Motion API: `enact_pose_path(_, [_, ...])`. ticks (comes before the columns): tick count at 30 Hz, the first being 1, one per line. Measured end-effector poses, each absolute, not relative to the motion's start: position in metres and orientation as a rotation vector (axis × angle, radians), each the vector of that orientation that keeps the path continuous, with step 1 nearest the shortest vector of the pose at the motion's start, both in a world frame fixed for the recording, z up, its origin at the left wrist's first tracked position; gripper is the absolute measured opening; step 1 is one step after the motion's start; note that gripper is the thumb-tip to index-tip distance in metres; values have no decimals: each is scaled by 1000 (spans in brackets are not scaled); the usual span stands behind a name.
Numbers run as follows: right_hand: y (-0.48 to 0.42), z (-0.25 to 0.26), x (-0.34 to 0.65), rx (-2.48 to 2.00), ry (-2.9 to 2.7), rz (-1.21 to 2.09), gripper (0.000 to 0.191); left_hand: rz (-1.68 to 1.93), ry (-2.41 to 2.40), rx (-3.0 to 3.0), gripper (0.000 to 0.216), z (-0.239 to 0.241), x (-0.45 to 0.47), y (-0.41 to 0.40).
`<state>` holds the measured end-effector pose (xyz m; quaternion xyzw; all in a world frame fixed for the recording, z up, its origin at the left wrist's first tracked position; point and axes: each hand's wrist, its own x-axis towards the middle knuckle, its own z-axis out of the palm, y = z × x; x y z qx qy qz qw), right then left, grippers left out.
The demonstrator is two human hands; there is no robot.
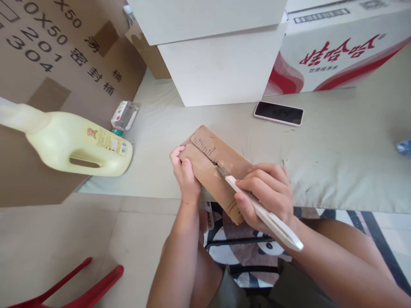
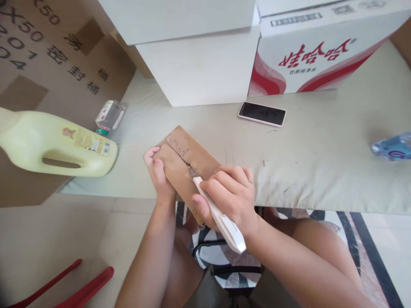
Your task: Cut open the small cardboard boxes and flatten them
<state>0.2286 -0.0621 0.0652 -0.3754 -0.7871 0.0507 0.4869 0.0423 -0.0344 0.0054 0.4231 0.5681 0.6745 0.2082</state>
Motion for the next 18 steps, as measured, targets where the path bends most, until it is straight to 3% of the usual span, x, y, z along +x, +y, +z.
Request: enact_pose_path(18, [-64, 76, 231, -1044, -1885, 248, 18, 1843, 1642, 1229, 36, 5, 40, -35])
